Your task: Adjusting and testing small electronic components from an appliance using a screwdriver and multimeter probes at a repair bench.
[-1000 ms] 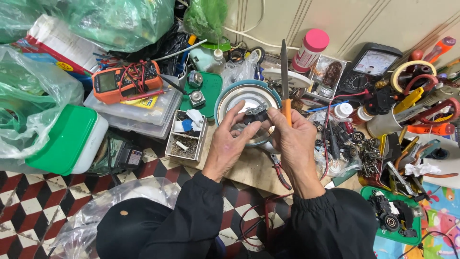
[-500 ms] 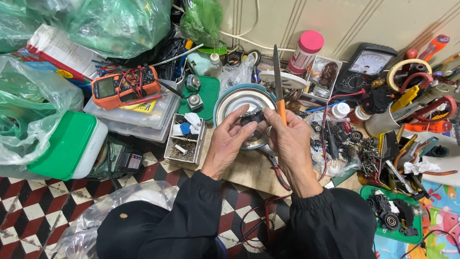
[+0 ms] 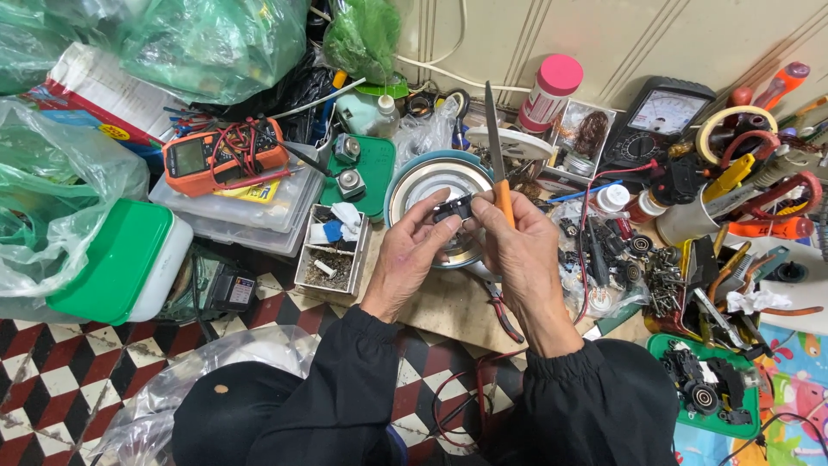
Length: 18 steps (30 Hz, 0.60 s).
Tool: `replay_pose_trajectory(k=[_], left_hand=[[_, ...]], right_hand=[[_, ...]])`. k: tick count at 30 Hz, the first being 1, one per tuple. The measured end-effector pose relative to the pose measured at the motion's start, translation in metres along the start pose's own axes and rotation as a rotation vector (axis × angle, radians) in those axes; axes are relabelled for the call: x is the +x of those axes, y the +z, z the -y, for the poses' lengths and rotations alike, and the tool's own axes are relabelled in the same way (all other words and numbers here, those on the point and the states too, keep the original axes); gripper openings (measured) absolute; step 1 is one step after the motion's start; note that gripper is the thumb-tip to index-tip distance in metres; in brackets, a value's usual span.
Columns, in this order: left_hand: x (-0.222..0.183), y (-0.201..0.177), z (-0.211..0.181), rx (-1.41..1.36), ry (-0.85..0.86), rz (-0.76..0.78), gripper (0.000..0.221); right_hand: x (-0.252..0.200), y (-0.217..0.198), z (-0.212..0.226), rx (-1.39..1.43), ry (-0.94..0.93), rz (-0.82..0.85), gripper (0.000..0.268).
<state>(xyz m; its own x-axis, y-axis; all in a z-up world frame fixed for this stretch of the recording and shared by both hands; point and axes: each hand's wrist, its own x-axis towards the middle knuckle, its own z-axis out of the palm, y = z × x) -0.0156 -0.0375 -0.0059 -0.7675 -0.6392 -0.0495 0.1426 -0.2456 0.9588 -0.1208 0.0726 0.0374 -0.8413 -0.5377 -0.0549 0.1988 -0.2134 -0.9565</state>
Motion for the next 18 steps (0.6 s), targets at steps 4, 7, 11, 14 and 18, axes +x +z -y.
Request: replay_pose_trajectory(k=[4,7,11,14,18], left_hand=[[-0.004,0.004,-0.010,0.011,0.003,0.008,0.068],[-0.019,0.016,-0.031,0.291,0.064,-0.055,0.086],[-0.047,0.031,-0.027,0.391,0.138,-0.341,0.061],[-0.057,0.041,-0.018,0.108,0.050,-0.326,0.057],[-0.056,0.057,-0.038,-0.281,-0.122,-0.225,0.076]], right_hand=[[0.003,-0.003,-0.008,-0.017,-0.023,0.005,0.018],[0.001,0.000,-0.009,-0.073,-0.065,-0.028,0.018],[-0.002,0.000,-0.006,-0.144,-0.111,-0.063,0.020],[-0.004,0.001,-0.002,-0.228,-0.159,-0.049,0.019],[-0.012,0.002,0.006,-0.332,-0.220,-0.051,0.014]])
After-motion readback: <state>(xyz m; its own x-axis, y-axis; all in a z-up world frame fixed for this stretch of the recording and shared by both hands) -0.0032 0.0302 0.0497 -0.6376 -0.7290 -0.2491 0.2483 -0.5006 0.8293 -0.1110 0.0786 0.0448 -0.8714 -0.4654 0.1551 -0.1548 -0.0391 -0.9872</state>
